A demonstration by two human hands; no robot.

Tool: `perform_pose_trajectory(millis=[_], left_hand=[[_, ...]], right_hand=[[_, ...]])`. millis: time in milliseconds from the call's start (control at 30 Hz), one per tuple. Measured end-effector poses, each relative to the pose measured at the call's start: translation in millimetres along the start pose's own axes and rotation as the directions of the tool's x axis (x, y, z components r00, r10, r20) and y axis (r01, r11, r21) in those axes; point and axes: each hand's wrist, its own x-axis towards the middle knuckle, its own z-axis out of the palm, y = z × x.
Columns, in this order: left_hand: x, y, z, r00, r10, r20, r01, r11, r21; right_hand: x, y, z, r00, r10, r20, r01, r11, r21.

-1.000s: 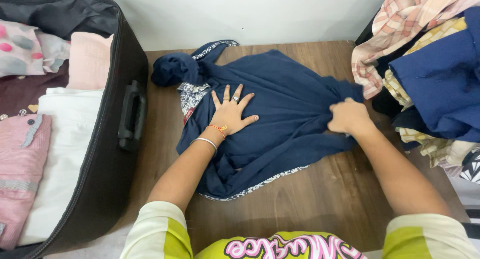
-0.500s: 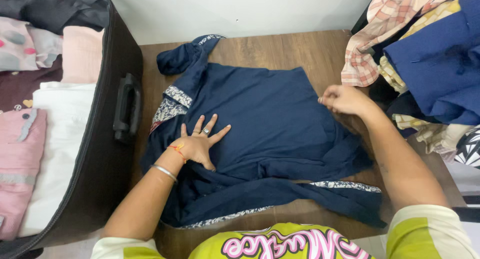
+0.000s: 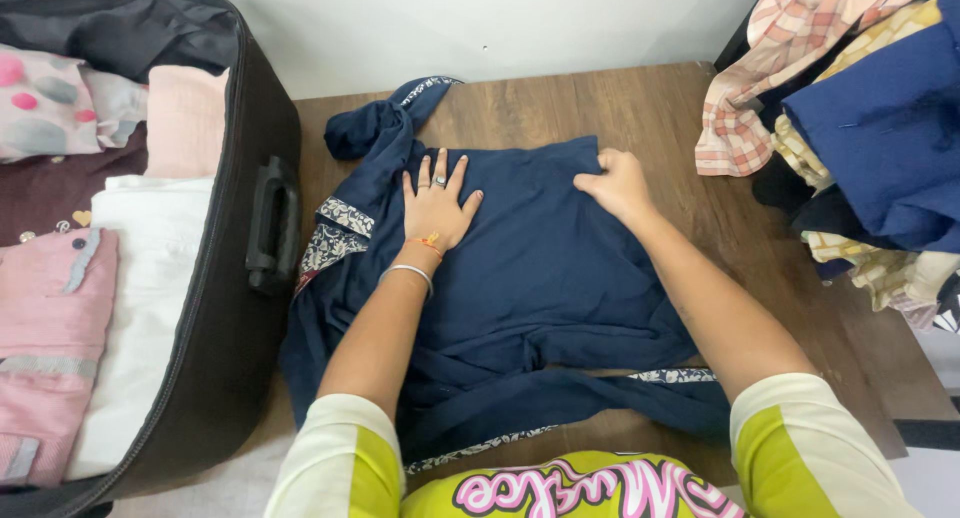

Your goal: The person folds multiple items of clothing, including a blue long-sleeved top and a black-and-white patterned top, on a wooden surface before placing them into a suitcase.

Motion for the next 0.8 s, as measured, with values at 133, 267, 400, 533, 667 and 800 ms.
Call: perform_pose_trajectory(millis=[133,267,400,533,667,800], left_hand=[[6.9,-12.1,24.6,0.999,-0.010,-0.031,0.009,0.999,-0.036],[10.4,-20.9,38.7,0.998,0.022,-0.060,-0.022,1.000,-0.007],[10.6,-21.9,35.8,0.997,0.022,-0.071,-0.022,1.000,-0.011],[6.8,-16.3,22.5,0.998,-0.017,-0.058,0.013,0.998,-0.064],[8.6,-15.8,17.0,0.999,-0.045,-0.031,0.042,0.994,-0.099],[11.0,-20.6,22.0,0.994,-0.084,-0.076,0.081,0.996,-0.042]], right_hand=[[-53.2,-27.4,22.9,0.740,-0.566,0.363,0.657,0.724,-0.210],[-79.8,-43.5,40.2,0.572,-0.576,0.583,0.705,0.709,0.009],[-52.2,-58.6,36.2,0.834,-0.303,0.462,0.305,0.949,0.072],[-44.6,-81.6,10.7,0.685,-0.158,0.711,0.374,0.914,-0.157],[-37.2,-70.1,-11.4,0.689,-0.242,0.683,0.441,0.888,-0.129],[-13.8,-26.3,-68.8,0.785,-0.303,0.541,0.089,0.918,0.385]])
